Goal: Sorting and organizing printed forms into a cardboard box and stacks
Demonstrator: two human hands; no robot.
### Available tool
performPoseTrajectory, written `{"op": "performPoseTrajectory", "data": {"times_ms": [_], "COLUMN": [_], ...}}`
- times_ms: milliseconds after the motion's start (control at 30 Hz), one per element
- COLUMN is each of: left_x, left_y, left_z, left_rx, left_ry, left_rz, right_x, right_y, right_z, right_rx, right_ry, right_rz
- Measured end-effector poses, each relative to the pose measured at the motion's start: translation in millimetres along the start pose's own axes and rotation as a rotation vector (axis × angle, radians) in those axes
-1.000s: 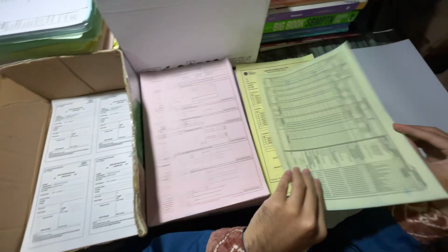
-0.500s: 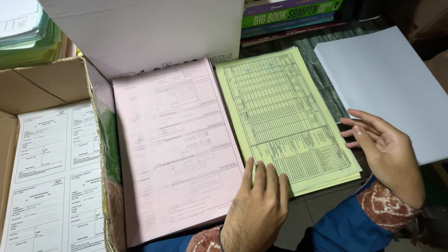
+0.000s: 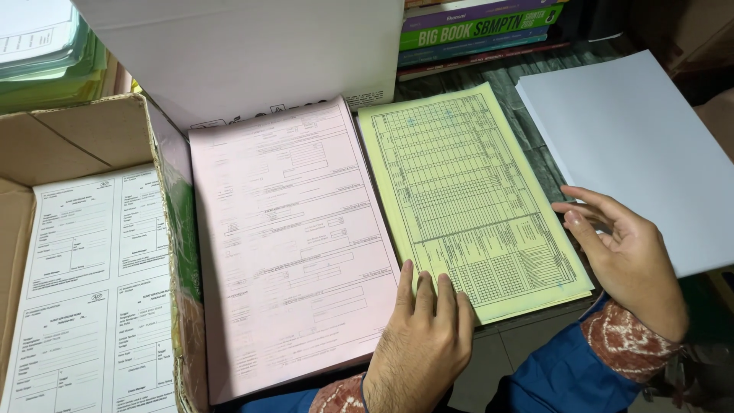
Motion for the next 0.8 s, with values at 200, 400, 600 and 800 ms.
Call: {"op": "performPoseTrajectory", "data": {"times_ms": [200, 400, 600, 800], "left_x": [0, -1, -5, -12], "left_y": [0, 2, 5, 8], "left_z": [0, -3, -2, 47], "left_rx": [-0.003, -0.012, -0.029, -0.18], "left_ry": [0.0, 0.026, -0.001, -0.152], "left_rz": [-0.006, 0.011, 0.041, 0.046], "right_x": [1, 1, -8, -1], "right_y": [-2, -1, 8, -12], "right_z": [0, -1, -3, -3], "right_rx": [0.003, -0.024, -0.071, -0.142], "right_ry": [-0.012, -0.006, -0.012, -0.081], "right_rz": [-0.002, 0.012, -0.03, -0.003]}}
Point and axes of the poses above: each hand's wrist, its own x-axis towards the middle knuckle, its own z-axis out of the back of the hand, y = z × x, the point moved 9 cm from there along x, towards the middle knuckle, and after that the axes turned 14 degrees about -z, right-handed, at the moved point
